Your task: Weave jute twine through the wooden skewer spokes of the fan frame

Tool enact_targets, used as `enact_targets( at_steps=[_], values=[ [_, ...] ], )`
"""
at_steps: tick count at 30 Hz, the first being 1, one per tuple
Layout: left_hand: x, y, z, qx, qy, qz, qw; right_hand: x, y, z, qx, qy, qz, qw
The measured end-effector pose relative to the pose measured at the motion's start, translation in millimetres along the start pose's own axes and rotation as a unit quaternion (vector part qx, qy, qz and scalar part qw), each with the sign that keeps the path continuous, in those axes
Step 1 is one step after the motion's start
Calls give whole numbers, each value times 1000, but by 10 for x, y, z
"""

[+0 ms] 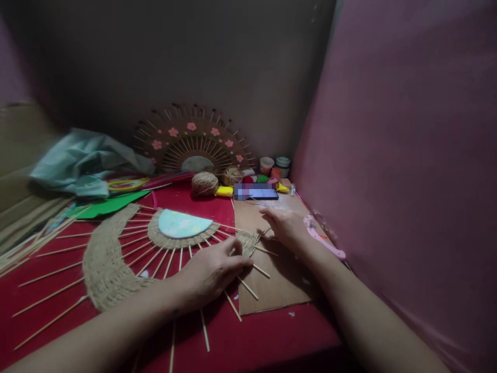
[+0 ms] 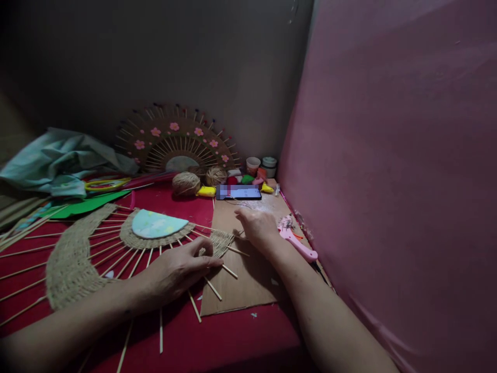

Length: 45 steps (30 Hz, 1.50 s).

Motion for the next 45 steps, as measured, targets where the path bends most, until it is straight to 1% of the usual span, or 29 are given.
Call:
enact_targets(
  at_steps=[3,7,10,15,19,23,26,29,31,33,36,39,41,42,43,45],
  values=[
    [9,0,-16,-6,2,-6,1000,3,7,-4,-13,-15,-1,1000],
    [24,7,-36,-8,3,-12,1000,-21,-2,-5,-10,-15,-7,1000],
    [19,4,-31,-7,2,-11,1000,-26,-9,-19,-20,-21,-9,1000],
    [-6,-7,1,-2,5,-7,1000,-19,-6,4,-31,-27,12,999],
    [1,-6,1,-5,-2,-5,1000,-15,-17,94,-16,8,23,1000],
    [16,0,-6,-5,-5,-5,1000,-4,-43,156,1,45,14,999],
    [20,4,-10,-7,-2,-8,1000,5,-59,121,-7,63,2,998],
    [21,5,-12,-10,-1,-10,1000,14,-65,22,-18,80,-14,997],
    [17,2,-9,-9,-3,-12,1000,10,-66,-35,6,102,-2,995],
    [7,-5,-1,-3,-11,-9,1000,-1,-67,-71,41,122,24,991],
    [15,-26,6,17,-51,3,999,-28,-68,-100,68,129,59,988],
    [143,-32,-34,44,-113,-6,993,-74,-60,-116,73,118,75,987],
    [302,14,-92,64,-129,-19,989,-110,-54,-121,77,116,82,987],
    [381,60,-123,75,-122,-16,990,-125,-53,-122,79,114,85,987],
    [450,124,-153,76,-112,-6,991,-135,-52,-121,81,112,86,987],
    [513,292,-170,81,-80,37,993,-144,-52,-113,80,102,86,988]
  ],
)
Point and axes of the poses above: each hand's wrist, its own y-axis towards the middle knuckle, its own x-axis out of the back of the hand, z = x × y, the point moved 3 cm from there along y, towards the middle knuckle, and after that the axes turned 9 degrees about x, right-handed, at the moved point
